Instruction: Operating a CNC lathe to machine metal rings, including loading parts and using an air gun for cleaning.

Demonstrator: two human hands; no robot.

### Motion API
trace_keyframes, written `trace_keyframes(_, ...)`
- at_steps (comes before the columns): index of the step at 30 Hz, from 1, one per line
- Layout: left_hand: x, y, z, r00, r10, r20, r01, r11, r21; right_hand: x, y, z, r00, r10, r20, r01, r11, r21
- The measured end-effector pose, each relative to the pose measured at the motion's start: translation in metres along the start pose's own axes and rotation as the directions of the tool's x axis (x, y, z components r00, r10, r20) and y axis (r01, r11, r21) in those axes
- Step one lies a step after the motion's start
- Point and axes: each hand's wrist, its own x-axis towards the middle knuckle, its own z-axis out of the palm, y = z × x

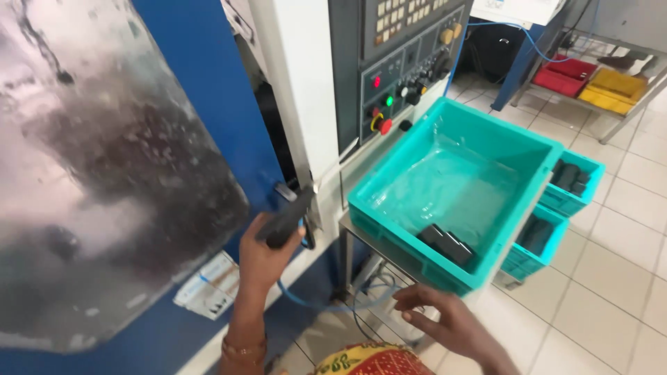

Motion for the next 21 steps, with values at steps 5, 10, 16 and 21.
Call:
trace_keyframes(5,0.004,-0.023,0.0,0.994,-0.059,0.097,0.073,0.986,-0.147,0.038,-0.01,-0.04,0.988,-0.119,0.097,0.134,0.976,-0.172)
trace_keyframes(10,0.013,-0.047,0.057,0.926,-0.236,0.294,0.357,0.803,-0.478,0.082,-0.025,-0.075,0.978,-0.197,0.068,0.208,0.955,-0.212)
trace_keyframes(16,0.018,-0.031,0.08,0.983,-0.17,0.069,0.175,0.981,-0.088,0.11,-0.008,-0.081,0.977,-0.21,0.042,0.213,0.934,-0.287)
trace_keyframes(21,0.013,-0.031,0.091,0.971,-0.239,-0.007,0.237,0.967,-0.089,0.115,0.02,-0.097,0.99,-0.136,0.032,0.138,0.913,-0.385)
